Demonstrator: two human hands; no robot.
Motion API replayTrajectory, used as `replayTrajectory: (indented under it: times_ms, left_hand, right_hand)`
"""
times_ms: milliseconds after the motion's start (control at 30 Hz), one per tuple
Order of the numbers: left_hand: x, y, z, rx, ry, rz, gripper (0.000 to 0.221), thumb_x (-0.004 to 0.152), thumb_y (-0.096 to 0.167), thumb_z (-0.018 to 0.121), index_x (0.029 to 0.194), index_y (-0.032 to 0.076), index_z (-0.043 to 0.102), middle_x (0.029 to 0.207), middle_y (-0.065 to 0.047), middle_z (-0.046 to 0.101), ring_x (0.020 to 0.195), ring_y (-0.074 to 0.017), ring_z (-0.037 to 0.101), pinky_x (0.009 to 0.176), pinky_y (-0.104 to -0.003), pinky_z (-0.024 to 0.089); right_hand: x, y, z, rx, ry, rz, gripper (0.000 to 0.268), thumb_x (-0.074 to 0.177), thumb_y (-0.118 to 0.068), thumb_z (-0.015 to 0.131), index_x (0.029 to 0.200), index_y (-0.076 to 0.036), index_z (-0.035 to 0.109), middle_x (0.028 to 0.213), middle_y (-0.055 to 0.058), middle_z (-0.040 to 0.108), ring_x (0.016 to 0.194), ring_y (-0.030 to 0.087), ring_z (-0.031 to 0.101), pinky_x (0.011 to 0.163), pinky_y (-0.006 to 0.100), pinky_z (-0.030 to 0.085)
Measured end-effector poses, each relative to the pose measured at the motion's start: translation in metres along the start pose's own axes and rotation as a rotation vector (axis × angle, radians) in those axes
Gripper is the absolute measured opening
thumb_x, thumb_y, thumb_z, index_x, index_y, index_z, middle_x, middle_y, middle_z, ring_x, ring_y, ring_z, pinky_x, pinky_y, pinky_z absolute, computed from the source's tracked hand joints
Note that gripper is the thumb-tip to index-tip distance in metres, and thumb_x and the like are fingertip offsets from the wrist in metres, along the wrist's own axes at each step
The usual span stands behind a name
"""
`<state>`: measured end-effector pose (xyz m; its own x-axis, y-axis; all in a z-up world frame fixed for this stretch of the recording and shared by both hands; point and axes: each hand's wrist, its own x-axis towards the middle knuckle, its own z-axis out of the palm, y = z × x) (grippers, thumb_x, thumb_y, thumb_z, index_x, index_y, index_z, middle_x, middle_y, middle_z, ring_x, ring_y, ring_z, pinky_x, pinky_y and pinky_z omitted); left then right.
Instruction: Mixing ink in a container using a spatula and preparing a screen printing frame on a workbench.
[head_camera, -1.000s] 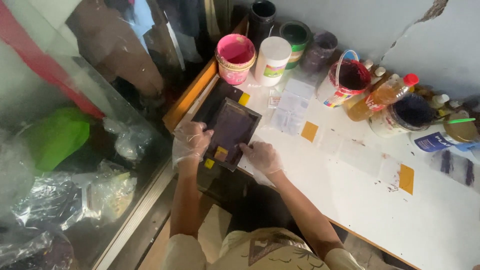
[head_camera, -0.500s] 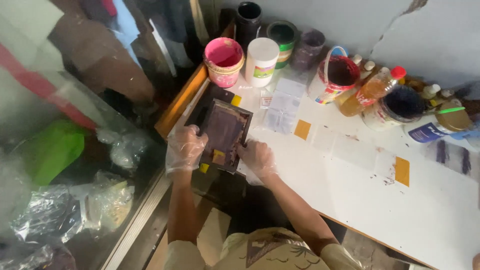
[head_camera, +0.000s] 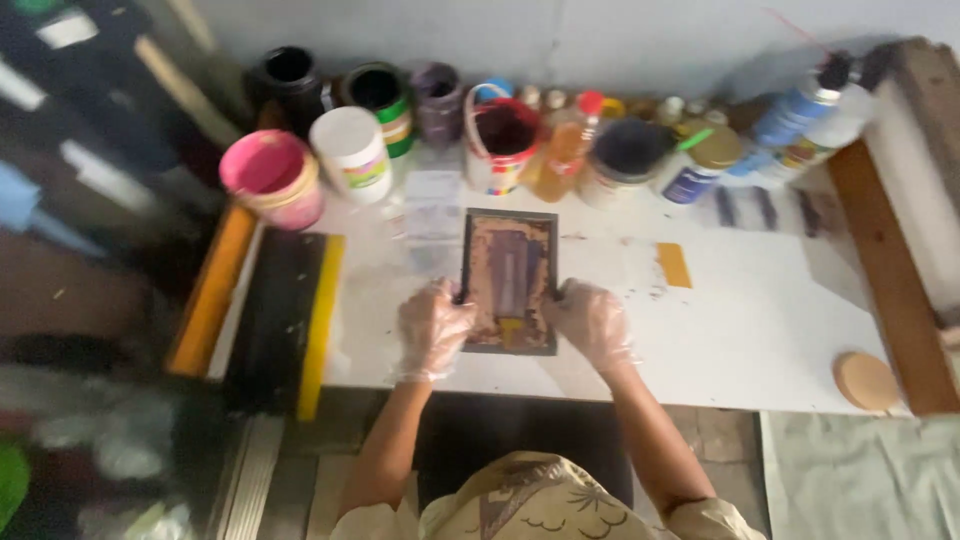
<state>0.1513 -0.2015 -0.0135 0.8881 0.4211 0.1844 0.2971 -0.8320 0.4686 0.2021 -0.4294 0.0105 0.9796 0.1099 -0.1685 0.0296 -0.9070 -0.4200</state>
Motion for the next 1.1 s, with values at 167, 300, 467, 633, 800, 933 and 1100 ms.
replayTrajectory:
  times_ms: [167, 300, 467, 633, 800, 933, 1100]
  left_hand:
    - [0.003, 0.051, 0.107, -0.170, -0.121, 0.157, 0.052, 0.070, 0.068, 0.075, 0.072, 0.017, 0.064, 0.064, -0.008, 0.070, 0.072, -0.0321, 0.075, 0.064, -0.046, 0.061]
    - [0.005, 0.093, 0.156, -0.244, -0.186, 0.202, 0.055, 0.070, 0.069, 0.076, 0.072, 0.015, 0.065, 0.062, -0.009, 0.070, 0.070, -0.0315, 0.076, 0.063, -0.045, 0.061]
    - [0.019, 0.129, 0.191, -0.353, -0.238, 0.249, 0.038, 0.072, 0.045, 0.078, 0.072, 0.010, 0.063, 0.064, -0.015, 0.070, 0.073, -0.0379, 0.075, 0.062, -0.049, 0.060]
    - [0.014, 0.144, 0.221, -0.276, -0.219, 0.170, 0.034, 0.073, 0.047, 0.076, 0.073, 0.015, 0.062, 0.063, -0.008, 0.070, 0.071, -0.0309, 0.076, 0.060, -0.042, 0.062]
    - [0.016, 0.150, 0.239, -0.281, -0.239, 0.121, 0.036, 0.069, 0.048, 0.079, 0.075, 0.016, 0.065, 0.067, -0.007, 0.073, 0.072, -0.0282, 0.076, 0.056, -0.041, 0.062]
    - [0.019, 0.150, 0.251, -0.258, -0.278, 0.112, 0.033, 0.070, 0.045, 0.079, 0.080, 0.016, 0.066, 0.071, -0.006, 0.074, 0.074, -0.0289, 0.076, 0.059, -0.041, 0.063]
    - [0.020, 0.139, 0.254, -0.281, -0.266, 0.122, 0.038, 0.073, 0.045, 0.079, 0.090, 0.013, 0.069, 0.077, -0.009, 0.076, 0.080, -0.0296, 0.077, 0.062, -0.044, 0.064]
  right_hand:
    - [0.001, 0.076, -0.041, 0.085, 0.052, 0.126, 0.048, 0.082, -0.057, 0.067, 0.093, -0.012, 0.075, 0.082, 0.013, 0.076, 0.095, 0.035, 0.075, 0.081, 0.049, 0.059]
    - [0.018, 0.128, -0.050, 0.108, 0.050, 0.185, 0.046, 0.081, -0.053, 0.067, 0.096, -0.011, 0.075, 0.085, 0.016, 0.076, 0.096, 0.038, 0.074, 0.082, 0.051, 0.058]
    - [0.033, 0.147, -0.078, 0.152, 0.073, 0.179, 0.037, 0.081, -0.045, 0.069, 0.095, -0.011, 0.077, 0.082, 0.015, 0.076, 0.093, 0.037, 0.075, 0.082, 0.047, 0.060]
    - [0.047, 0.165, -0.092, 0.191, 0.058, 0.174, 0.036, 0.078, -0.042, 0.071, 0.095, -0.010, 0.077, 0.086, 0.018, 0.076, 0.098, 0.039, 0.073, 0.085, 0.049, 0.058]
    - [0.065, 0.193, -0.083, 0.208, 0.125, 0.045, 0.030, 0.076, -0.032, 0.072, 0.095, -0.009, 0.076, 0.082, 0.018, 0.075, 0.092, 0.041, 0.074, 0.082, 0.050, 0.060]
    - [0.078, 0.205, -0.073, 0.209, 0.098, 0.095, 0.030, 0.075, -0.035, 0.073, 0.092, -0.010, 0.075, 0.080, 0.012, 0.075, 0.092, 0.033, 0.075, 0.082, 0.044, 0.060]
    - [0.091, 0.218, -0.052, 0.213, 0.087, 0.181, 0.030, 0.074, -0.035, 0.073, 0.092, -0.011, 0.076, 0.084, 0.013, 0.074, 0.095, 0.033, 0.074, 0.083, 0.046, 0.060]
